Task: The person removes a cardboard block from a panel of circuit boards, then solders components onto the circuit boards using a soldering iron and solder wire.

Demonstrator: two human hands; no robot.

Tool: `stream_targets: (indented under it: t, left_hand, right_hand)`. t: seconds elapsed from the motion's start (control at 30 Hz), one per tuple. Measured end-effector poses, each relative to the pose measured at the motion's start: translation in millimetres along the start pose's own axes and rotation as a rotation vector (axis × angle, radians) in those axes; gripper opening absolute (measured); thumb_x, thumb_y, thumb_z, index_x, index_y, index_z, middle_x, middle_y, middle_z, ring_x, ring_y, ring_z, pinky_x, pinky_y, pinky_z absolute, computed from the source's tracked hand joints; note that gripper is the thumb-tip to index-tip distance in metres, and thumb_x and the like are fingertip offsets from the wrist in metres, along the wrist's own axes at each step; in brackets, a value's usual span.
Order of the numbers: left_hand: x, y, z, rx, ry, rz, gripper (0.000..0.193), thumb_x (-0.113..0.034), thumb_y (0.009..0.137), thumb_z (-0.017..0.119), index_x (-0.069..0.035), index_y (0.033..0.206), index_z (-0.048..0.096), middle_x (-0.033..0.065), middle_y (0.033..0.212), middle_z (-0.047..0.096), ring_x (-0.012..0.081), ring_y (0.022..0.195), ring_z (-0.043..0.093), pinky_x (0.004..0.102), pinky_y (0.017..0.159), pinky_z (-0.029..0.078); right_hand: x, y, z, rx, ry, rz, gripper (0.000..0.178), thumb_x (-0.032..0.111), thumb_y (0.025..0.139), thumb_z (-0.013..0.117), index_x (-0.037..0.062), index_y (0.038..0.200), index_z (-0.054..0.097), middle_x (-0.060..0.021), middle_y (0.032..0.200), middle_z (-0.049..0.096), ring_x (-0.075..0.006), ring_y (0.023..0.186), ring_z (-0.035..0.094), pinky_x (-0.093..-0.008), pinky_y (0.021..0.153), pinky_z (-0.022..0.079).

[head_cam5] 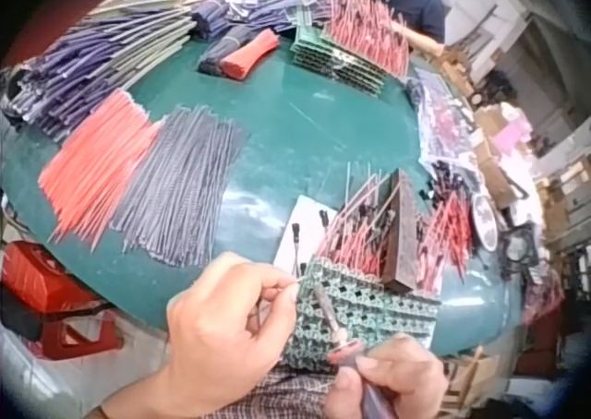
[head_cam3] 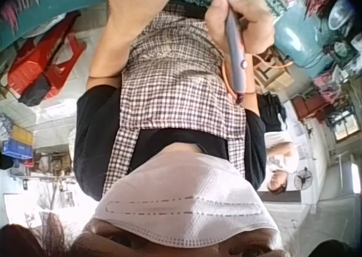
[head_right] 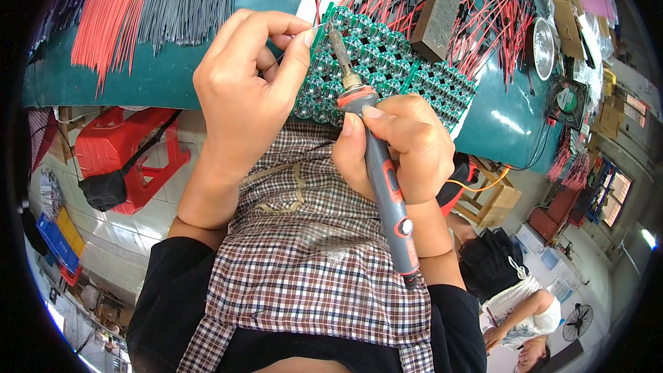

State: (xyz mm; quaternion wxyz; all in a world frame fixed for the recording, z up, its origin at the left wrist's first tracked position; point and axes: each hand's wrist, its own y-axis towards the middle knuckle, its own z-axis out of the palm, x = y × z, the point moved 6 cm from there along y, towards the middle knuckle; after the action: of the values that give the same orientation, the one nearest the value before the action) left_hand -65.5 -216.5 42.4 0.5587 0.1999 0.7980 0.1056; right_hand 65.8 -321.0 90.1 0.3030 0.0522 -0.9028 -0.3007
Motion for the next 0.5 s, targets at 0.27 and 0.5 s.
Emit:
stream_targets:
  t: [0.27, 0.5]
  left_hand:
    - [0.9, 0.0, -14.4, 0.031, 0.042, -0.041, 0.009, -0.008, 0.079, 0.075, -0.011, 0.084, 0.069, -0.0002, 0.08, 0.064, 0.0137, 0.053, 0.061, 0.0285, 0.048, 0.046]
    - [-2.2, -14.1, -13.7, 0.067, -0.092, -0.05, 0.011, 0.005, 0.081, 0.072, -0.001, 0.09, 0.069, 0.0023, 0.079, 0.059, 0.0031, 0.05, 0.047, 0.0203, 0.045, 0.034]
  right_hand:
    - [4.2, -7.8, -19.2, 0.009, 0.122, -0.016, 0.032, 0.002, 0.081, 0.071, 0.0034, 0.103, 0.048, -0.0111, 0.076, 0.059, -0.019, 0.055, 0.056, -0.031, 0.05, 0.046]
    - [13.5, -11.5, -12.6, 0.129, 0.045, -0.014, 0.033, 0.005, 0.08, 0.071, 0.0058, 0.102, 0.047, -0.0084, 0.068, 0.057, -0.0185, 0.048, 0.053, -0.0322, 0.044, 0.044]
